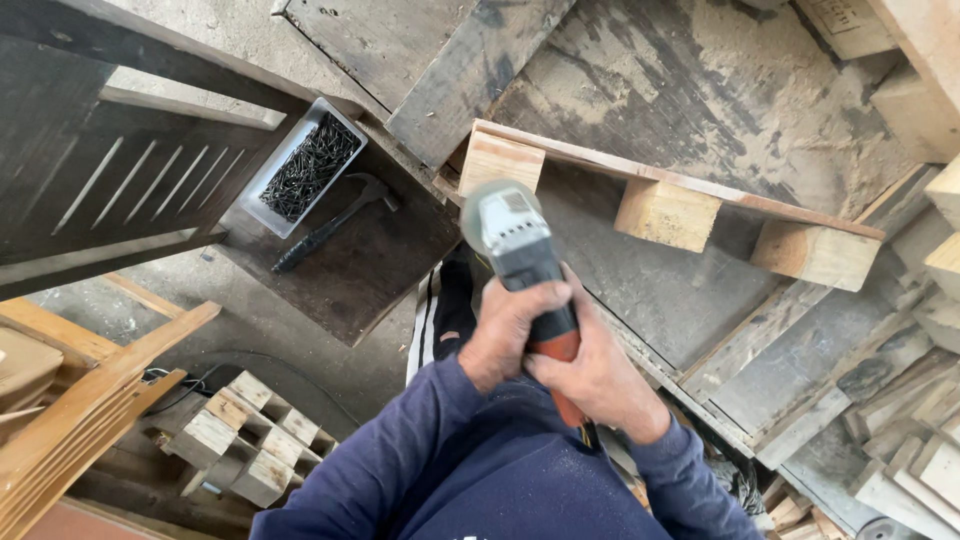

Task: The person uses an angle grinder with a sanding disc to smooth the surfaces of small wooden blocks arranged on a workbench. They reposition the blocks and continue sanding different sides throughout the clip.

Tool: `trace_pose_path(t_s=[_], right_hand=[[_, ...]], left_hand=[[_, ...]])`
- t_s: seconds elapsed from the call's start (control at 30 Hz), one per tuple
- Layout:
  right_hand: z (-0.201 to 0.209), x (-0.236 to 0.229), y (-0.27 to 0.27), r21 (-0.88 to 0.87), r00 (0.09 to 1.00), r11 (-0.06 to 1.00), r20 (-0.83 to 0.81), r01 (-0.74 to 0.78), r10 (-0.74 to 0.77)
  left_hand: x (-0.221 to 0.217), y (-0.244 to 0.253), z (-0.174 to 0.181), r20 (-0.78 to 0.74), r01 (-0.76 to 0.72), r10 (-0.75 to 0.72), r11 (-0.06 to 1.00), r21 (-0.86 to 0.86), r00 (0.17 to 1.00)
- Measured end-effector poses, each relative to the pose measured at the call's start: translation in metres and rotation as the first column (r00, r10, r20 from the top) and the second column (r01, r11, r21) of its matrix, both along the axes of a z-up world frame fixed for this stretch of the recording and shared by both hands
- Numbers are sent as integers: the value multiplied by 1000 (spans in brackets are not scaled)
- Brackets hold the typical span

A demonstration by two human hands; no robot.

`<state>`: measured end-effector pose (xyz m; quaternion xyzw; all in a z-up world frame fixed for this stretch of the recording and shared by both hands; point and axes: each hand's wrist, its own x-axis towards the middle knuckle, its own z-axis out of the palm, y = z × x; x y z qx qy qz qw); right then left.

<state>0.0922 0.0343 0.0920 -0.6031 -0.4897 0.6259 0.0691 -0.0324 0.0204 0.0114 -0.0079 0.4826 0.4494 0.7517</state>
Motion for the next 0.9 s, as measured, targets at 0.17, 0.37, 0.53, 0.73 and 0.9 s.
trace_pose_path(t_s=[0.17,0.37,0.53,0.73,0.9], right_hand=[[-3,-10,24,-57,1000,998,-7,-2,2],[-11,10,36,73,997,995,27,73,-75],[-16,47,37,103,987,982,5,159,-160],[-12,96,27,47,962,974,151,222,-227],[-9,140,18,131,964,965,111,228,-243]], left_hand=[[-15,25,-2,57,-20,20,1000,0,998],[9,55,-12,97,66,-70,997,49,993],[46,69,-18,177,141,-151,988,68,973],[101,66,-16,158,221,-232,971,87,960],[146,66,-12,208,290,-294,956,47,933]])
